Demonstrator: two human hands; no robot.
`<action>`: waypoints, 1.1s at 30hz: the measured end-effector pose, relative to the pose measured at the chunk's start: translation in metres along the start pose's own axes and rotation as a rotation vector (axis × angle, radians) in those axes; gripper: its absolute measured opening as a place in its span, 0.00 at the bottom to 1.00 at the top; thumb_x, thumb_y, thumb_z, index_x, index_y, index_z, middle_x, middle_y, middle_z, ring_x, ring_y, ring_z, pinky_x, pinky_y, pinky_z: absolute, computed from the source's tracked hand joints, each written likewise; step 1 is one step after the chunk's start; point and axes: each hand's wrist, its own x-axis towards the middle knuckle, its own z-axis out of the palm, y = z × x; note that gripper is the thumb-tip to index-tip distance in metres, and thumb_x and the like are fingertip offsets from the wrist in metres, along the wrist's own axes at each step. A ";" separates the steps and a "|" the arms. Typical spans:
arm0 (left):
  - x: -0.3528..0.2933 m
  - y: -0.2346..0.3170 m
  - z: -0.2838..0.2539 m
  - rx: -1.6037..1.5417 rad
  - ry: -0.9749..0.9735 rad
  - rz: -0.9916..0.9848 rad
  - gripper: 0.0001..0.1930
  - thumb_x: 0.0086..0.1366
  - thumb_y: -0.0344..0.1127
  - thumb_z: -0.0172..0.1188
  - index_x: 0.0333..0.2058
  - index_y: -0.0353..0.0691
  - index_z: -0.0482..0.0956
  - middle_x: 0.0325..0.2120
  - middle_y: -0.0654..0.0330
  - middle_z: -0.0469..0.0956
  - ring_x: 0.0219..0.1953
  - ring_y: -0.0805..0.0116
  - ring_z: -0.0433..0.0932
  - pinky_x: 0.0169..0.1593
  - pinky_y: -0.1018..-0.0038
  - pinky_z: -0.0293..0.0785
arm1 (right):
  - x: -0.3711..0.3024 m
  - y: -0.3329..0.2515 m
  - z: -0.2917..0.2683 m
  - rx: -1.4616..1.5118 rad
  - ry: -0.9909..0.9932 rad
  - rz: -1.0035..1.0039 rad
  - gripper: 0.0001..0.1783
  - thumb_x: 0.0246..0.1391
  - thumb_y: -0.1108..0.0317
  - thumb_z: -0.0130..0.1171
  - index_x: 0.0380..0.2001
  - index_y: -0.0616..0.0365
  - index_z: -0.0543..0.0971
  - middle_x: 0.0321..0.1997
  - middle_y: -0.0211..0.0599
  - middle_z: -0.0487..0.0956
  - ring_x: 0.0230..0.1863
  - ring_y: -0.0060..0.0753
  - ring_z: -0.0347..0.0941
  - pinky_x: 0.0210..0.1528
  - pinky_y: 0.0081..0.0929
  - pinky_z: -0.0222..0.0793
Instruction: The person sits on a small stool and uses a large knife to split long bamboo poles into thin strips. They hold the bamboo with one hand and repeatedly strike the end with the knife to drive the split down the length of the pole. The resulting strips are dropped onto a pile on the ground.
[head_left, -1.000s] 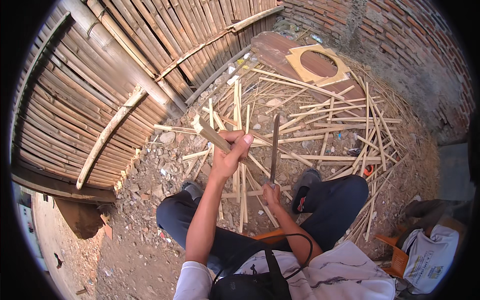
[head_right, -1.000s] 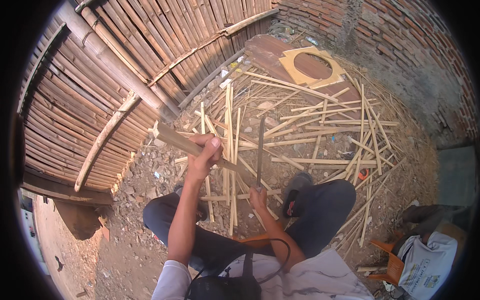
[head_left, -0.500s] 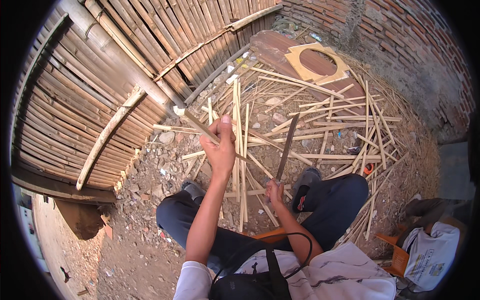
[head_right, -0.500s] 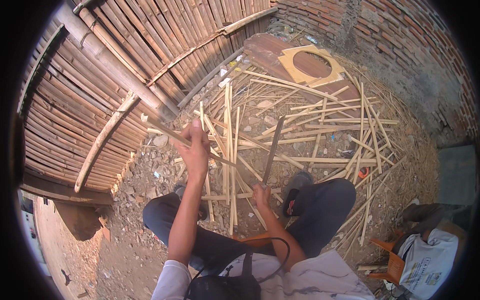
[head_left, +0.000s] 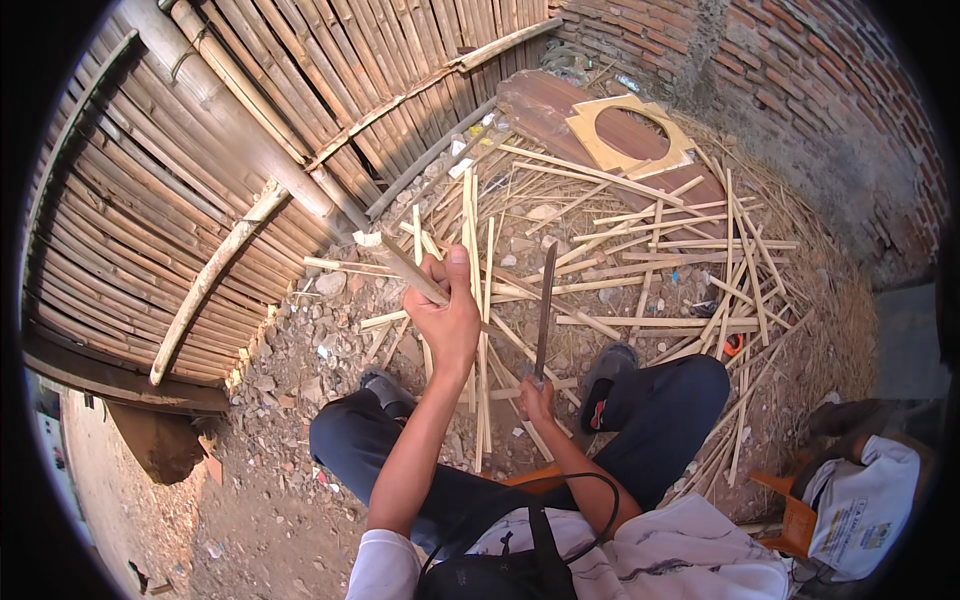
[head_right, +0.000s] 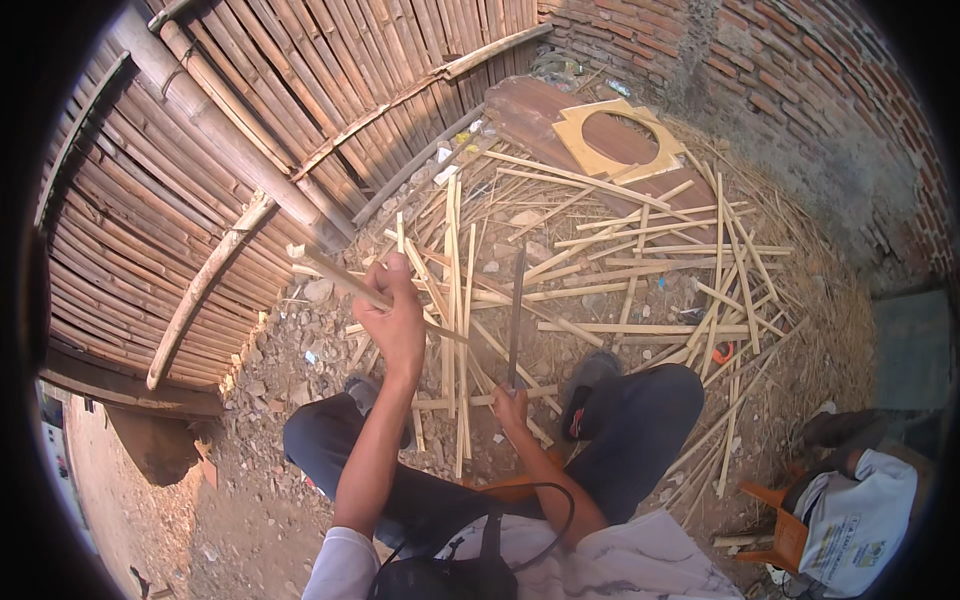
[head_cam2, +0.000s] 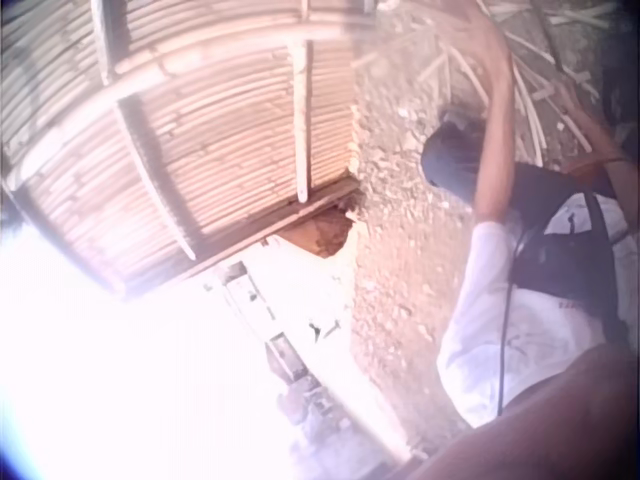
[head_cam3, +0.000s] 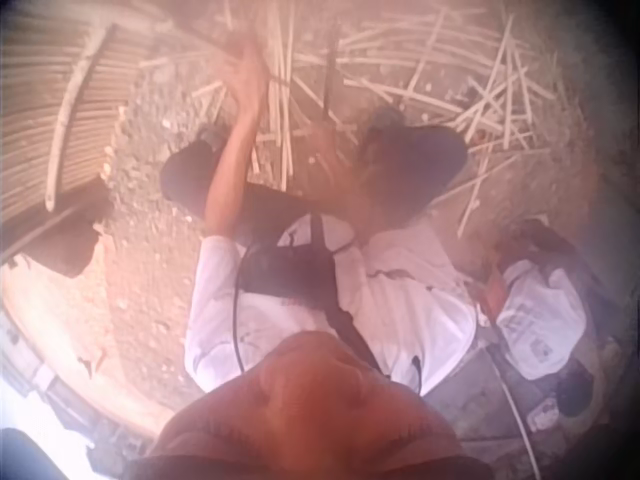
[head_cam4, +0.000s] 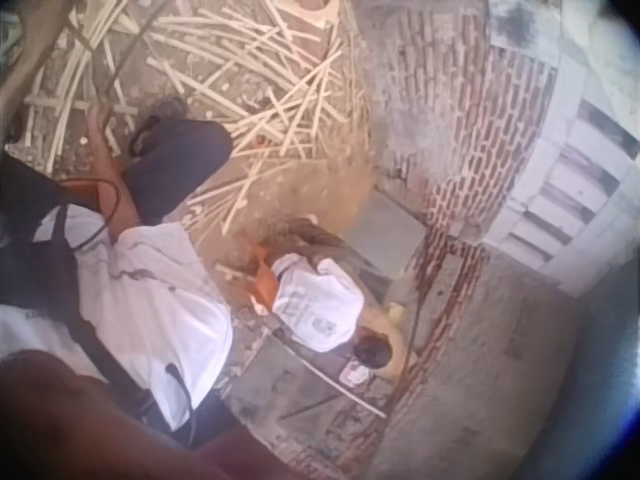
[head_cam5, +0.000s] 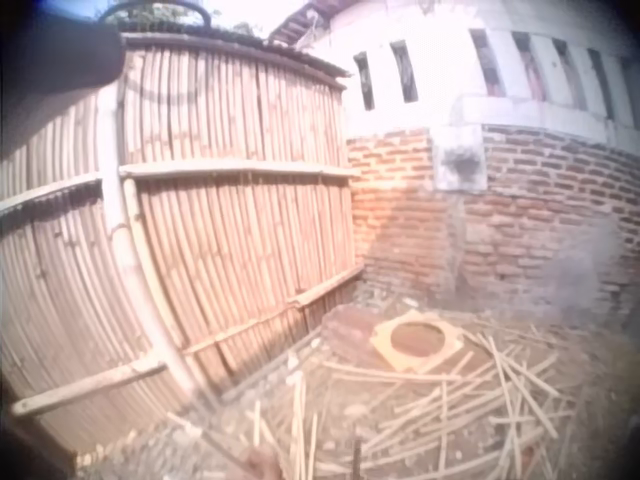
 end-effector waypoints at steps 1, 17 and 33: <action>-0.001 0.005 0.002 0.008 -0.011 0.037 0.25 0.71 0.39 0.64 0.19 0.42 0.61 0.15 0.74 0.56 0.21 0.81 0.54 0.25 0.76 0.48 | 0.000 0.010 -0.006 -0.046 0.018 -0.012 0.10 0.49 0.65 0.63 0.23 0.58 0.74 0.15 0.27 0.68 0.13 0.26 0.64 0.17 0.30 0.60; 0.003 0.002 -0.004 -0.124 -0.059 -0.065 0.22 0.72 0.41 0.63 0.21 0.39 0.68 0.17 0.72 0.63 0.23 0.82 0.58 0.26 0.78 0.55 | -0.002 0.010 -0.009 0.025 -0.027 0.064 0.09 0.53 0.70 0.57 0.21 0.53 0.70 0.13 0.24 0.63 0.10 0.21 0.57 0.14 0.26 0.54; 0.001 0.007 0.003 -0.182 -0.001 -0.108 0.21 0.75 0.44 0.59 0.23 0.38 0.75 0.18 0.72 0.66 0.21 0.84 0.61 0.24 0.80 0.54 | -0.013 0.024 -0.022 0.031 -0.149 0.268 0.12 0.50 0.69 0.57 0.18 0.51 0.66 0.13 0.25 0.62 0.10 0.22 0.56 0.14 0.27 0.55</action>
